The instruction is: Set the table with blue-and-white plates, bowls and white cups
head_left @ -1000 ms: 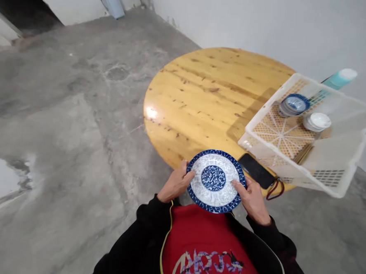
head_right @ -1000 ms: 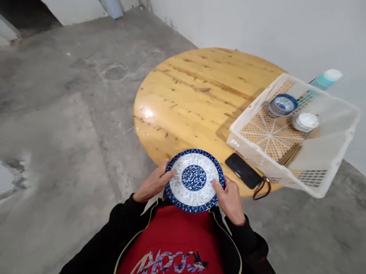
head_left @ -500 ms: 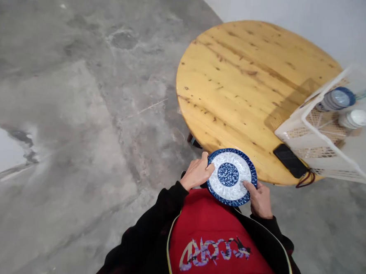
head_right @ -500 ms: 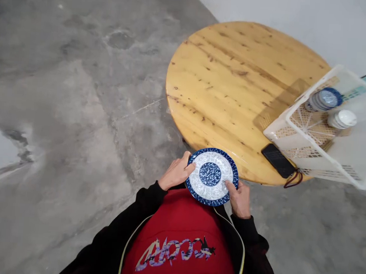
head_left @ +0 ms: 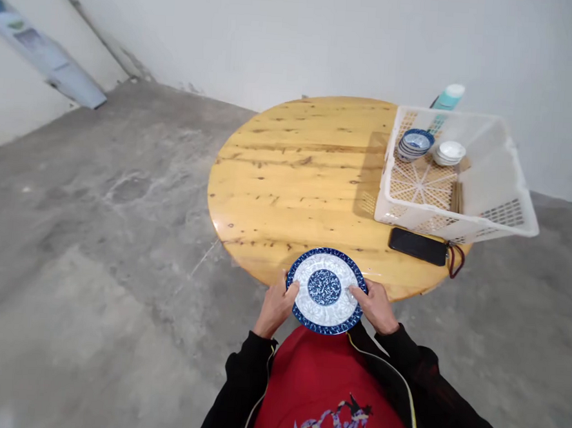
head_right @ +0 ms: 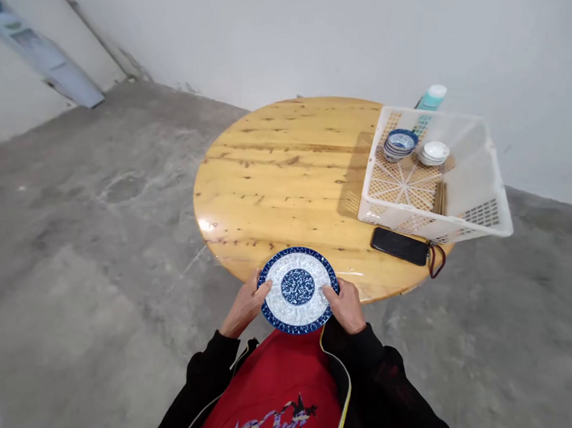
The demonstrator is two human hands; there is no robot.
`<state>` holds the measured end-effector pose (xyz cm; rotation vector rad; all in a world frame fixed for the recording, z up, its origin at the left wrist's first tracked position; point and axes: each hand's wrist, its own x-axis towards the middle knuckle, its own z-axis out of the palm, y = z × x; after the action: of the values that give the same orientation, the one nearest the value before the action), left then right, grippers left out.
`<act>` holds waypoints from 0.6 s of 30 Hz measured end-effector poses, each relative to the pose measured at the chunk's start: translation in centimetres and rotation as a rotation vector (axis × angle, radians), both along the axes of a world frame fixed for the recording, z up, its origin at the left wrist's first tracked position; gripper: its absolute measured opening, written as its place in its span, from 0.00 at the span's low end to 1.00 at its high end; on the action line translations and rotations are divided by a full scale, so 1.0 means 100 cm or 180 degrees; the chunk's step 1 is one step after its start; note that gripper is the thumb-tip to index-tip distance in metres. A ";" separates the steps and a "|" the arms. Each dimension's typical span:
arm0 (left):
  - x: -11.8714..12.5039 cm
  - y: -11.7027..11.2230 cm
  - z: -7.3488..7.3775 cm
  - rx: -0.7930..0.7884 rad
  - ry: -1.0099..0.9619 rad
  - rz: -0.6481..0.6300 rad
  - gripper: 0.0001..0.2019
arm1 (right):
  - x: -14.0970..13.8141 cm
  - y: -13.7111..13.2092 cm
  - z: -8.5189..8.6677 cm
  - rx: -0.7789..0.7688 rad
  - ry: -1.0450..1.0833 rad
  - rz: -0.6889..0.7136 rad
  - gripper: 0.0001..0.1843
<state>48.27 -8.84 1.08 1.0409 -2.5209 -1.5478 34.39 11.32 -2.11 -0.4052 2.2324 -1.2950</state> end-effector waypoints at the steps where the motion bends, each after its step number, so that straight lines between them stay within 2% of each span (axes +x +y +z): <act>1: -0.008 -0.005 -0.001 0.0017 0.0029 -0.0021 0.09 | -0.005 -0.003 -0.001 -0.0012 0.0024 -0.0050 0.18; 11: -0.072 -0.053 -0.021 0.0444 0.0108 -0.0210 0.13 | -0.046 -0.040 -0.011 0.0158 0.0155 -0.0363 0.18; 14: -0.090 -0.079 -0.028 0.0471 0.0159 -0.0336 0.16 | -0.054 -0.061 -0.015 0.0262 0.0214 -0.0489 0.18; 18: -0.114 -0.125 -0.042 0.0458 0.0187 -0.0628 0.19 | -0.060 -0.097 -0.025 0.0300 0.0203 -0.0797 0.18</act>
<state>36.85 -21.33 -3.15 0.7641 -2.5724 -1.8043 28.37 1.61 -4.65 -0.1362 2.4482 -1.3084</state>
